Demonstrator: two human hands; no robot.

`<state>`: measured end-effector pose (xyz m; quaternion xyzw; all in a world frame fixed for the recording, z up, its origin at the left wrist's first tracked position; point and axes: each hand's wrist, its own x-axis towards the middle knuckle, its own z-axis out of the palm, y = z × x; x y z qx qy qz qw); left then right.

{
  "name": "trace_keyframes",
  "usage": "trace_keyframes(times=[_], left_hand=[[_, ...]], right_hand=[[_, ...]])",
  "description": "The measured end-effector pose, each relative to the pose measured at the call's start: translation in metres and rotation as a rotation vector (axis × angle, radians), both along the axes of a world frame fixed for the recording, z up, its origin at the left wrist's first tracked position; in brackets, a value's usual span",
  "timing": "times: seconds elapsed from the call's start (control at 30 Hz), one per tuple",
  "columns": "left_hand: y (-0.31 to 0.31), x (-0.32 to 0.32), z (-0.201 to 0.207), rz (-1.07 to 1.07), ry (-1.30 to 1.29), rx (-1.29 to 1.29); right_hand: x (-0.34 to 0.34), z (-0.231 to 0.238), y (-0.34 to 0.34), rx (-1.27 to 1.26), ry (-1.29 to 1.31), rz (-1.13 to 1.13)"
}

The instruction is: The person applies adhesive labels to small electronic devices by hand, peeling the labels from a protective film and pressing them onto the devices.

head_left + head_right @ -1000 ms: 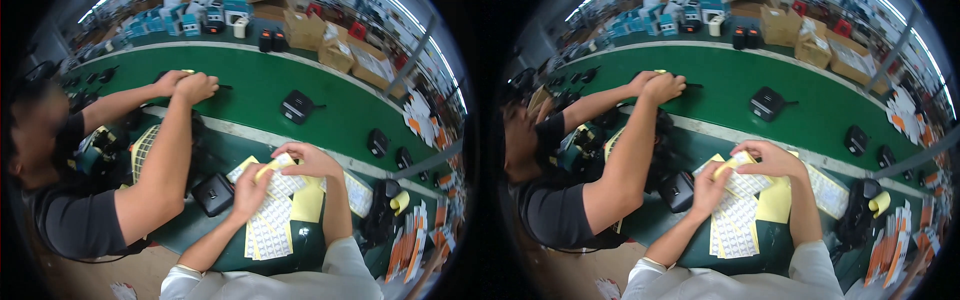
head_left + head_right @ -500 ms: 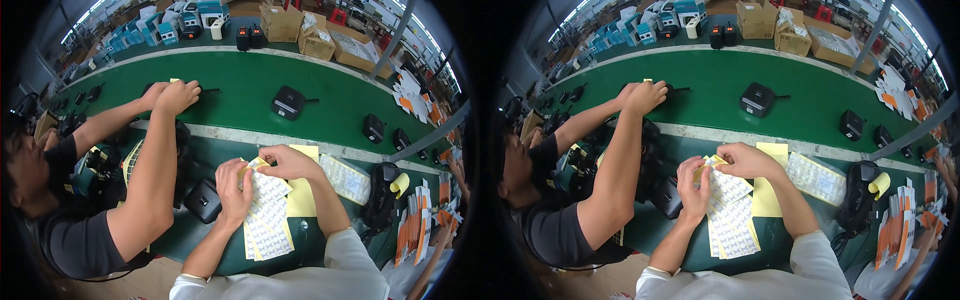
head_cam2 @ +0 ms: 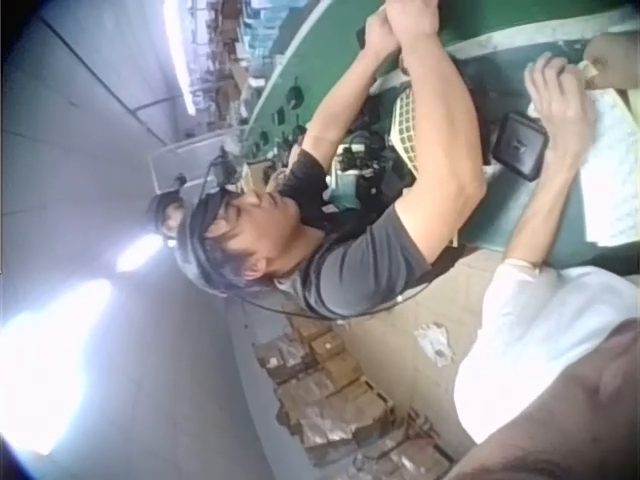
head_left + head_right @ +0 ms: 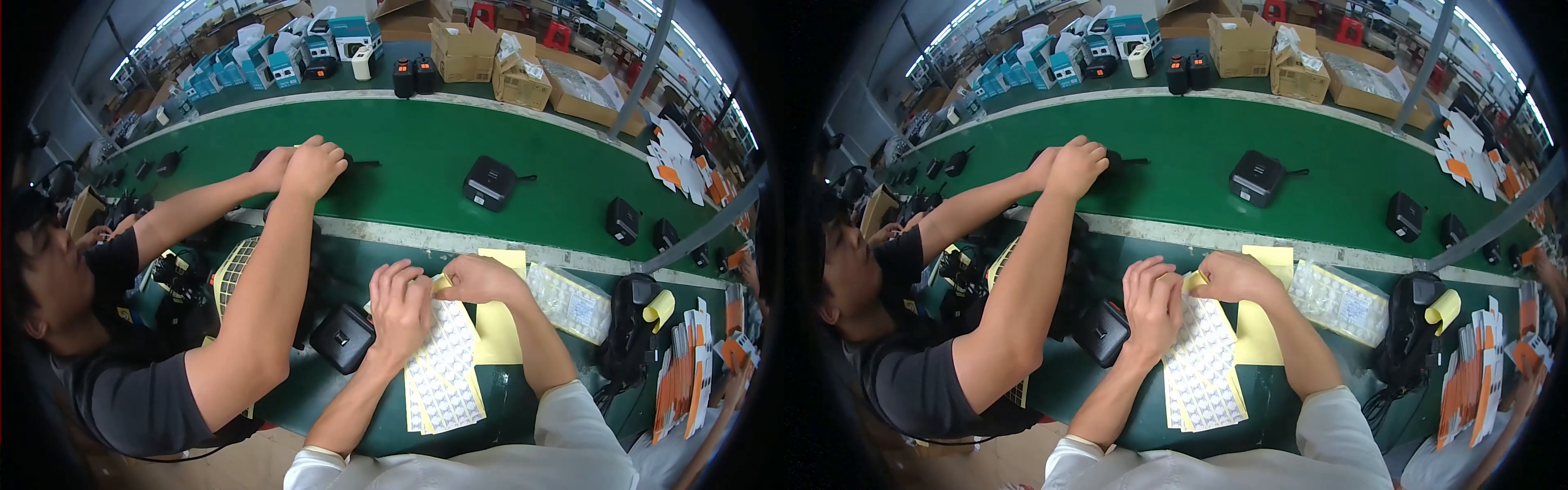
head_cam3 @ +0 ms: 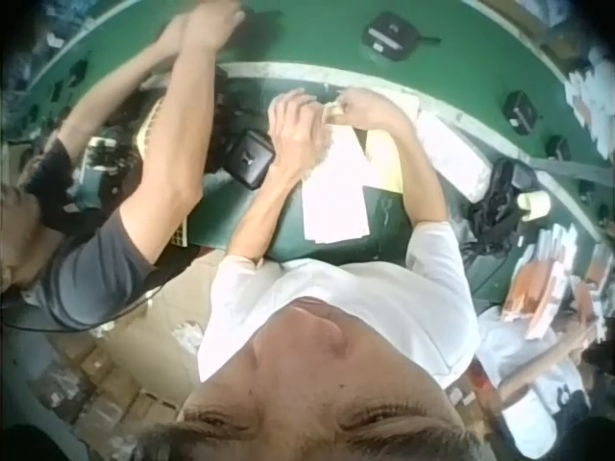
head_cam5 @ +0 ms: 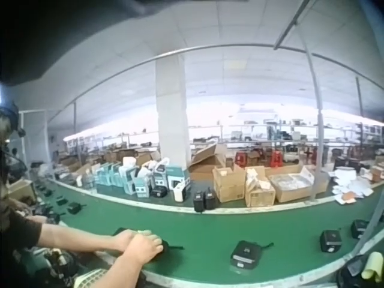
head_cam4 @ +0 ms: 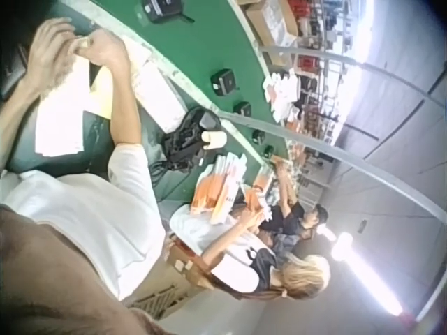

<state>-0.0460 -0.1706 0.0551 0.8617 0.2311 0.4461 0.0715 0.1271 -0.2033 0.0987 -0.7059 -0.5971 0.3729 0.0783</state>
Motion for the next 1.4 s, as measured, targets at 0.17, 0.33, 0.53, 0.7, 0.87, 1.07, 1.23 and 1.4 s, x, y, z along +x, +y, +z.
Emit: trace_keyframes(times=[0.17,0.33,0.53,0.7,0.87,1.07,1.23,1.4], left_hand=[[-0.003,-0.005,0.002,-0.09,-0.242,-0.567],[-0.004,-0.008,-0.011,-0.165,-0.304,-0.866],[-0.019,0.009,-0.016,-0.288,-0.808,-1.282],[-0.013,0.003,-0.018,-0.244,-0.807,-1.342],[-0.014,0.004,-0.025,-0.218,-0.842,-1.293],[-0.025,0.009,-0.028,-0.282,-0.917,-1.359],[-0.034,0.007,-0.036,-0.301,-0.933,-1.31],[-0.038,0.011,-0.033,-0.37,-0.944,-1.325]], right_hand=[[0.002,-0.007,-0.013,0.549,-0.002,-0.08],[-0.008,0.013,-0.004,0.407,0.38,0.001],[-0.015,-0.007,0.0,0.46,0.522,-0.108],[-0.017,-0.007,0.007,0.35,0.679,-0.168],[-0.018,-0.013,0.01,0.334,0.721,-0.222],[-0.002,-0.008,0.065,0.656,-0.161,-0.164],[-0.017,-0.038,0.149,0.677,-0.262,0.058],[-0.01,-0.049,0.17,0.597,-0.221,0.01]])
